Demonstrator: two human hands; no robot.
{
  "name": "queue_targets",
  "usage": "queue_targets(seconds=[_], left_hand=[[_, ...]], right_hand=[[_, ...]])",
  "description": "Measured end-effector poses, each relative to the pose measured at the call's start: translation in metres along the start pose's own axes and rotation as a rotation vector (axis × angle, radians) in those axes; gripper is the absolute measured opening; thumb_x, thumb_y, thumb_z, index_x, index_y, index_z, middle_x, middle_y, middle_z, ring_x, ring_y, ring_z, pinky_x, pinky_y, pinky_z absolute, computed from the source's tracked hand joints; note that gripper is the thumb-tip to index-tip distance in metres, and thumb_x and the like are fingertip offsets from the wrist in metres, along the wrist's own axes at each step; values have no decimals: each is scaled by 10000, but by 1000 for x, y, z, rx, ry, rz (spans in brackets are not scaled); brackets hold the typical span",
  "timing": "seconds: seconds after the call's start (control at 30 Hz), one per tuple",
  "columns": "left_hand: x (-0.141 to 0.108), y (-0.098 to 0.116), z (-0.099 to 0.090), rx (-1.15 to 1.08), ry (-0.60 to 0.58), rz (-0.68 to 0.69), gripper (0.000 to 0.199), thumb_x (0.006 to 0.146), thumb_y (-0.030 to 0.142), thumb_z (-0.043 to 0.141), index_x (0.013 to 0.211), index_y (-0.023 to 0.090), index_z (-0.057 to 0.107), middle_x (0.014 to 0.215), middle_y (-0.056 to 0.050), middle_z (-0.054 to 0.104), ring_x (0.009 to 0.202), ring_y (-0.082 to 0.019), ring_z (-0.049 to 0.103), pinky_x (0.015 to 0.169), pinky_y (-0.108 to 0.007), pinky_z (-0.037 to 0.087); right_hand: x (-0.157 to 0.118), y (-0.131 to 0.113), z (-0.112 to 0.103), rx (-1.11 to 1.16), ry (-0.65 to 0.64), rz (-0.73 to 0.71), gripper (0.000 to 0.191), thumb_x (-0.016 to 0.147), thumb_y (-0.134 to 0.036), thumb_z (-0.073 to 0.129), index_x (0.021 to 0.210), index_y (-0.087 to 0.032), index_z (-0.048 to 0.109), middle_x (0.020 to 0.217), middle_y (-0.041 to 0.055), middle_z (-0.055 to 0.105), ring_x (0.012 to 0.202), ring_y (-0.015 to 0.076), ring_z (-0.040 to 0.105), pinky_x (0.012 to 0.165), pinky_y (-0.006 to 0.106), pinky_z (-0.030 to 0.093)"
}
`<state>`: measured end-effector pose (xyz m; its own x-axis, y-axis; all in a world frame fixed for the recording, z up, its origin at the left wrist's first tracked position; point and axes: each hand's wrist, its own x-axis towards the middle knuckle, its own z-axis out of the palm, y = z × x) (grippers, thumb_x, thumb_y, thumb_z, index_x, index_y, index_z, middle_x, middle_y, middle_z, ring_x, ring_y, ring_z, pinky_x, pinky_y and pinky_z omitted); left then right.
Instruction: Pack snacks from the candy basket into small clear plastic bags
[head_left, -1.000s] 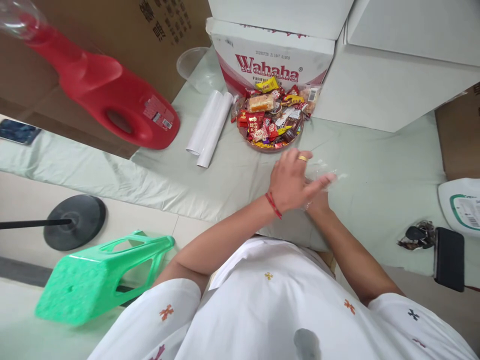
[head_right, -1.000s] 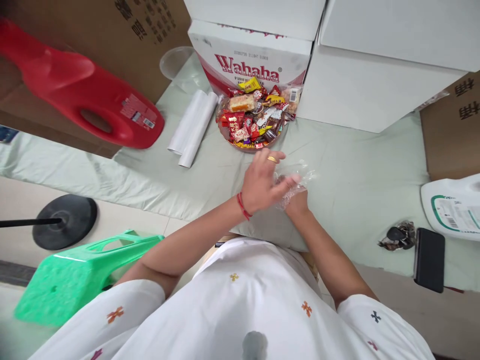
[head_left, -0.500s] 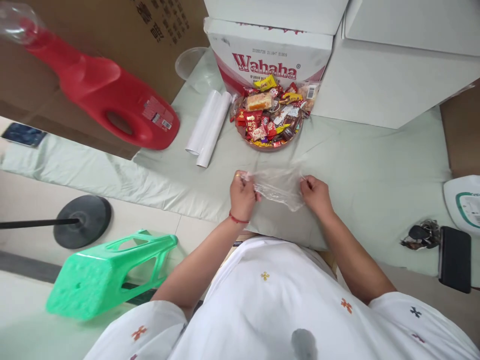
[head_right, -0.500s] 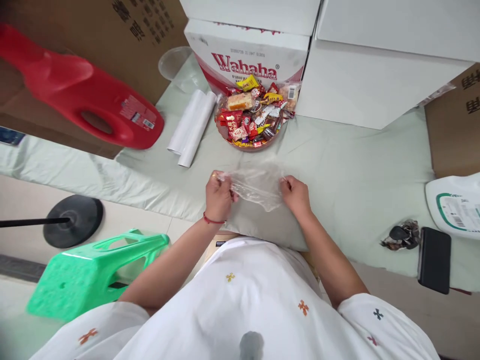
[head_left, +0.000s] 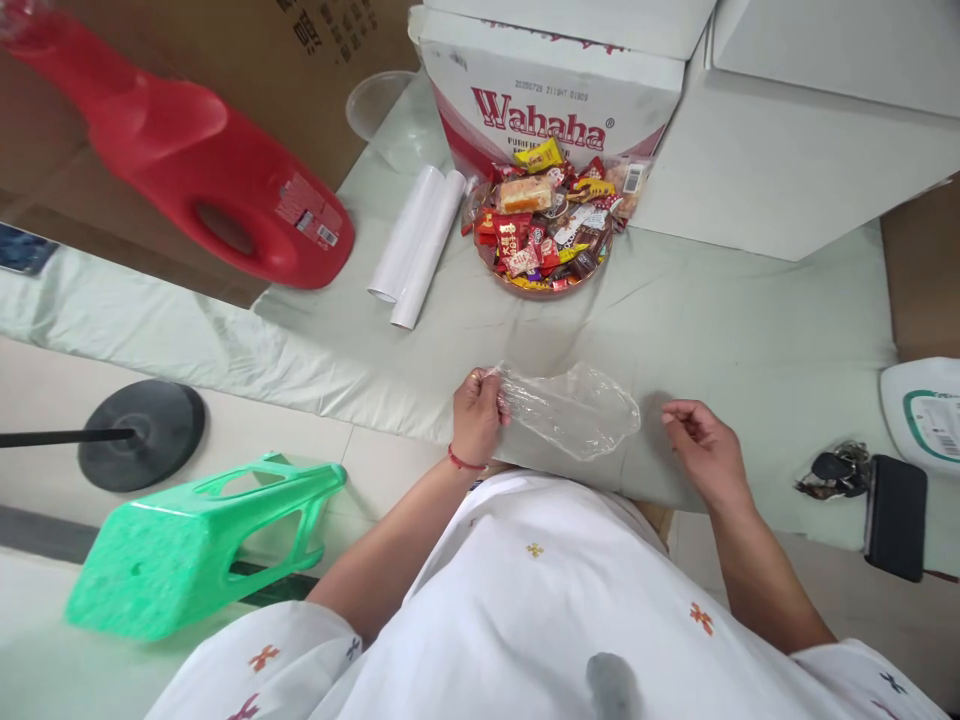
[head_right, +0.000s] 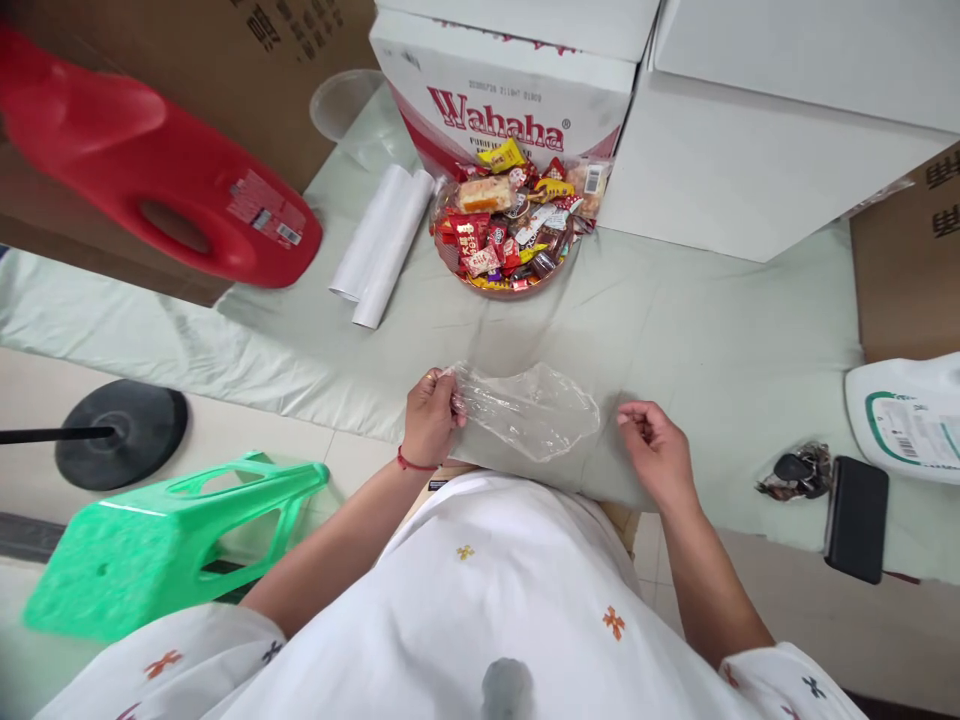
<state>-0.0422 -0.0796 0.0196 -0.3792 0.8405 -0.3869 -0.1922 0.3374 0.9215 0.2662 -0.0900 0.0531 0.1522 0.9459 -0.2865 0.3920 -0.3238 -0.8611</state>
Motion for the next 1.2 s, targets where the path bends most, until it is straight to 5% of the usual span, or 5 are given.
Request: queue_targets(seconds=[0.23,0.5,0.67,0.83,1.2], left_hand=[[-5,-7,-3,77,-125,110,367,962,529,585,782,240,450,548,92,458,431,-93,476,470,-241,371],[-25,-7,-19,160,-176,331,385,997,559,551,796,231,534,588,53,509,503,-108,462,536,-260,393],[-23,-8,-20,200,-117,493,319,996,460,593,795,213,607,863,-29,630,848,-160,643,816,-300,505],[-18,-9,-14,-48,-164,312,294,959,471,640,825,213,594,1027,-58,701,1110,-229,700,1032,-388,509],[-29,-2,-11,25,-46,97,382,1001,563,529,810,241,458,681,65,594,389,-85,504,424,-256,422]], right_hand=[[52,-35,12,-330,5,-353,482,982,-655,484,968,-233,716,1024,107,737,995,279,638,872,415,520],[99,-61,63,-23,-936,140,808,868,-850,525,1316,-189,652,1105,145,760,980,270,707,834,374,560],[93,-67,71,51,-1259,137,712,681,-575,900,1228,-175,680,825,13,703,703,147,599,669,280,487],[91,-74,65,49,-1140,37,418,745,-497,834,981,-160,759,839,9,690,717,126,551,692,277,452],[87,-100,78,119,-893,41,394,782,-555,798,869,-201,647,907,49,703,830,183,653,725,319,564]])
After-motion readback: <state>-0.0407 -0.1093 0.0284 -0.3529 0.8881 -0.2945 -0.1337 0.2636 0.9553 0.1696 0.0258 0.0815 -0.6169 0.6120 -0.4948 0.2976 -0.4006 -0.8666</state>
